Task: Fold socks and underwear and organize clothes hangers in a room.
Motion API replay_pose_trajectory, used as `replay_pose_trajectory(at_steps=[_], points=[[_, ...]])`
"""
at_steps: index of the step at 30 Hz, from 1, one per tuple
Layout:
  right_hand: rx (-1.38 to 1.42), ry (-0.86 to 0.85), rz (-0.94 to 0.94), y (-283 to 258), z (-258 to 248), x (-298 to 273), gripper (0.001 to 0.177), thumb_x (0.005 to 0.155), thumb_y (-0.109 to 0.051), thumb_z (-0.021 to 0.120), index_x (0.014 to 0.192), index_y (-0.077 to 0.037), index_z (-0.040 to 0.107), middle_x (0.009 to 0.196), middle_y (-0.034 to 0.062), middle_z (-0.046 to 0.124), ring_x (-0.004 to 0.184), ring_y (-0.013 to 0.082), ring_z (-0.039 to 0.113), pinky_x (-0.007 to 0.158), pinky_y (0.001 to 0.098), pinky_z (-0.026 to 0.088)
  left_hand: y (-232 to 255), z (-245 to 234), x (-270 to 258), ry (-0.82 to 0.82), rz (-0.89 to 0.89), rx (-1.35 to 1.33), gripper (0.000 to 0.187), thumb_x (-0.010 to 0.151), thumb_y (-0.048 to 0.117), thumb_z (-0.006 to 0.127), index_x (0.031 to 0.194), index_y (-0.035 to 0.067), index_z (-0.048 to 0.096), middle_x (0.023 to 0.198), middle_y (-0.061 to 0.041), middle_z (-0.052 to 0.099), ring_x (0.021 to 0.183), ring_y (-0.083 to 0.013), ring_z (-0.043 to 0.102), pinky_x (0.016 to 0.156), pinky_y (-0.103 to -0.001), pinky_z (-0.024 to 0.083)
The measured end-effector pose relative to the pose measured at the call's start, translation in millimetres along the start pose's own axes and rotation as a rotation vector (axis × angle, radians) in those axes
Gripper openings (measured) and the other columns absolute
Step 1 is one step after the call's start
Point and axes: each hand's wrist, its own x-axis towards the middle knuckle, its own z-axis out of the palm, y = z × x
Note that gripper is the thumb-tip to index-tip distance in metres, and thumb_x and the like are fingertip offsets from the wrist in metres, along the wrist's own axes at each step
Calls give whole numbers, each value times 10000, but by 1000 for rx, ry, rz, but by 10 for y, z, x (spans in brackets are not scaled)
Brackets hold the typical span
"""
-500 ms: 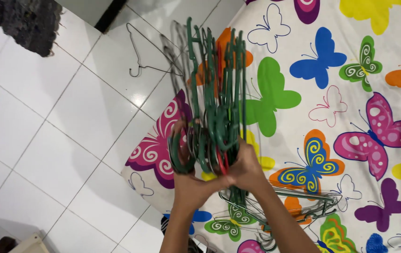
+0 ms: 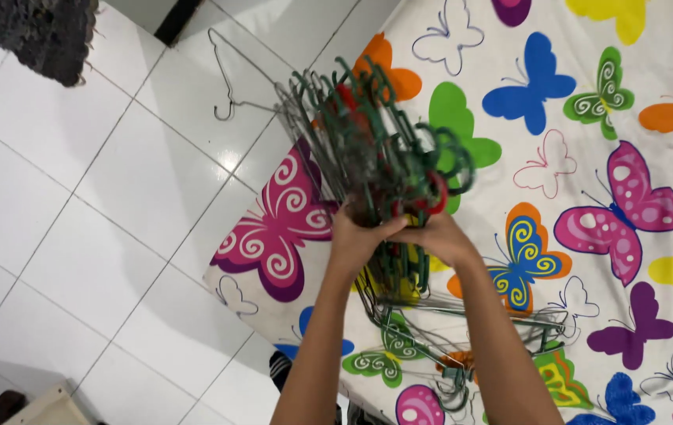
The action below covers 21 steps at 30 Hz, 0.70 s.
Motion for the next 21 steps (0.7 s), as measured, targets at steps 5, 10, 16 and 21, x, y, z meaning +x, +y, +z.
replay_pose_trajectory(at_steps=[5, 10, 16, 21], points=[[-75, -152, 310, -110, -98, 16, 599, 686, -97, 881, 1243, -70, 663, 1076, 39, 759, 1009, 165, 695, 921, 348, 536, -274, -161, 57, 52, -102, -5, 499, 766, 97, 887, 1208, 1, 677, 1107, -77, 772, 980, -176, 720, 864, -334, 580], [-8, -225, 423, -220, 10, -102, 511, 705, -85, 854, 1196, -96, 712, 996, 52, 780, 929, 166, 720, 878, 326, 556, -197, -188, -64, 34, -254, -152, 477, 802, 90, 852, 1245, 6, 697, 1146, -68, 768, 1025, -181, 722, 903, -336, 577], [-127, -140, 247, -702, 198, -425, 425, 727, -37, 804, 1143, -27, 721, 965, 122, 780, 883, 205, 718, 807, 359, 580, 178, 5, -209, 34, -227, -215, 710, 676, 19, 874, 1307, 100, 558, 1137, -37, 707, 1045, -186, 682, 911, -359, 569], [-500, 69, -357, -1044, 497, -553, 672, 719, -35, 798, 1333, 50, 537, 1182, 262, 635, 1050, 455, 642, 857, 438, 532, 204, -19, -425, 7, -109, -444, 693, 666, -52, 836, 1314, 27, 603, 1222, -49, 692, 1119, -186, 671, 977, -340, 544]])
